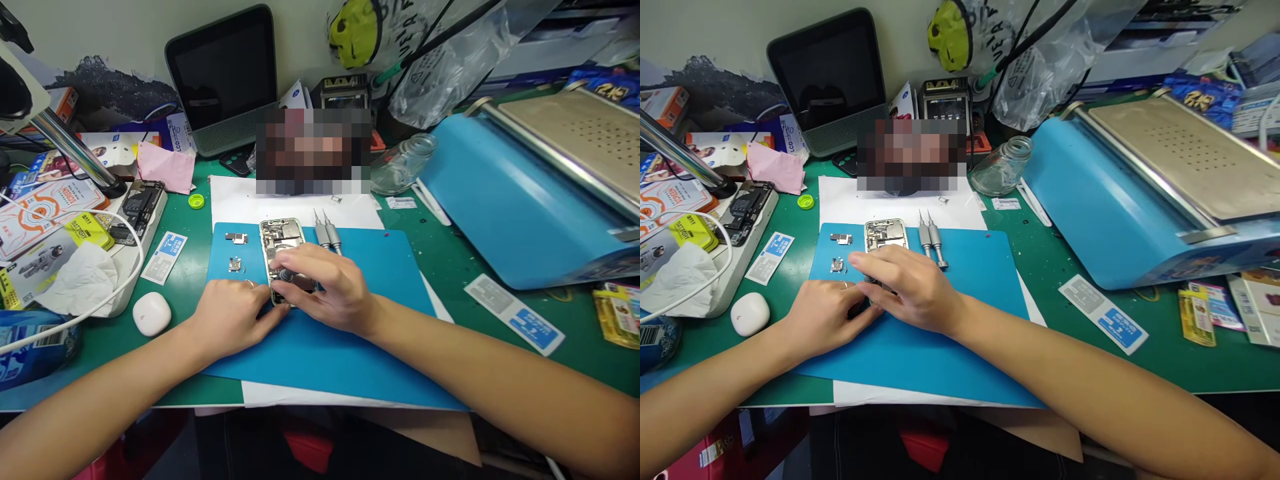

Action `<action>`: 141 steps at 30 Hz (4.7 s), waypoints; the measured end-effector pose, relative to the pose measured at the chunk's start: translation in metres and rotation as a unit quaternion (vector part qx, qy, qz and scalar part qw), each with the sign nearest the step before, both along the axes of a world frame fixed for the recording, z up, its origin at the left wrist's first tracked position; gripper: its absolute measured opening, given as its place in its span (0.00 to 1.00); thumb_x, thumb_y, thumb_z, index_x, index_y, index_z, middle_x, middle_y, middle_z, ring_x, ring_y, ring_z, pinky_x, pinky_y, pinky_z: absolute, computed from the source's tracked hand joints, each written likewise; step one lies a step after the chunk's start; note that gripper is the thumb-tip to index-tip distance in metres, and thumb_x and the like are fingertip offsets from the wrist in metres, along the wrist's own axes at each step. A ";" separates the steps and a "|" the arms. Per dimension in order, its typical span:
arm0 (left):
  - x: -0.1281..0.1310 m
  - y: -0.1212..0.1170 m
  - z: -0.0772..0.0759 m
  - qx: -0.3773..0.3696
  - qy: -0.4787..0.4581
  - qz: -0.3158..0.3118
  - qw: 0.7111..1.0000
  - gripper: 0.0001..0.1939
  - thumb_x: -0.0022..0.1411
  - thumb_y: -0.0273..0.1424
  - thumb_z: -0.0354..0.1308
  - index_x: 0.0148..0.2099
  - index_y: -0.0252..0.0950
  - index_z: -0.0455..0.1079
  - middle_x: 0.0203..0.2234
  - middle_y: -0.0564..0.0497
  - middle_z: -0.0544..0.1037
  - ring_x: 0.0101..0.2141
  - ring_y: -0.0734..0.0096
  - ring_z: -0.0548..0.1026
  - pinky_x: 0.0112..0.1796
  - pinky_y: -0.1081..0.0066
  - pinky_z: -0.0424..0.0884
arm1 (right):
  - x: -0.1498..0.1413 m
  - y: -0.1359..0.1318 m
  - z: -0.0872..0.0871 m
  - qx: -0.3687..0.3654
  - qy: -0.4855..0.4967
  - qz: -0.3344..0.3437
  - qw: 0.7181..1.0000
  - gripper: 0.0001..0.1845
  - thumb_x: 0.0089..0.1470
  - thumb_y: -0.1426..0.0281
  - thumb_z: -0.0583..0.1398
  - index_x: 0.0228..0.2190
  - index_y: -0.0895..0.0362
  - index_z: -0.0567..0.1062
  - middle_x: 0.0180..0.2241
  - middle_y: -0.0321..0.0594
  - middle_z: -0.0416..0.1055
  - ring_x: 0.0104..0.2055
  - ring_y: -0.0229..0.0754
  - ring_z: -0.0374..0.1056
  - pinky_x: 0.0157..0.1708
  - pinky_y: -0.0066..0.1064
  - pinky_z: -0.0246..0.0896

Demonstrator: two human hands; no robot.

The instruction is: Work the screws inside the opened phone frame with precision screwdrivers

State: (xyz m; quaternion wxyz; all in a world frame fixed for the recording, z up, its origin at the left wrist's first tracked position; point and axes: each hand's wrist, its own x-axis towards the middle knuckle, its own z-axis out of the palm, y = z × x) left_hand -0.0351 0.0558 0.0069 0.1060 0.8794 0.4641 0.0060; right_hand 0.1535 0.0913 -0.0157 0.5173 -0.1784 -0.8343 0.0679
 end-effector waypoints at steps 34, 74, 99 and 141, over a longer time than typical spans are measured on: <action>-0.001 0.000 -0.002 0.010 0.000 -0.005 1.000 0.24 0.72 0.46 0.48 0.32 0.37 0.74 0.25 0.48 0.80 0.25 0.63 0.77 0.22 0.69 0.49 | 0.000 -0.002 0.002 0.011 0.000 -0.016 1.000 0.28 0.57 0.80 0.60 0.58 0.60 0.64 0.41 0.50 0.79 0.42 0.45 0.77 0.39 0.38 0.79; -0.004 -0.003 -0.007 0.097 -0.098 0.003 0.990 0.13 0.71 0.42 0.53 0.46 0.38 0.69 0.20 0.56 0.76 0.21 0.65 0.76 0.21 0.70 0.53 | 0.003 -0.008 -0.006 -0.131 0.101 0.002 0.986 0.33 0.58 0.78 0.62 0.61 0.50 0.61 0.39 0.40 0.76 0.36 0.40 0.76 0.34 0.33 0.79; -0.004 0.001 -0.012 0.096 -0.103 -0.022 0.990 0.13 0.73 0.36 0.51 0.40 0.40 0.75 0.23 0.54 0.79 0.23 0.69 0.77 0.23 0.72 0.57 | 0.009 0.003 0.000 -0.059 0.148 -0.021 0.987 0.33 0.60 0.74 0.62 0.61 0.41 0.61 0.34 0.36 0.77 0.30 0.42 0.77 0.31 0.38 0.80; -0.003 0.002 -0.004 0.052 -0.205 0.014 0.977 0.12 0.71 0.34 0.53 0.42 0.37 0.76 0.20 0.56 0.75 0.19 0.76 0.68 0.25 0.74 0.58 | 0.013 0.004 -0.008 -0.045 0.122 -0.092 0.987 0.32 0.56 0.74 0.64 0.60 0.47 0.64 0.50 0.42 0.76 0.31 0.38 0.76 0.33 0.32 0.77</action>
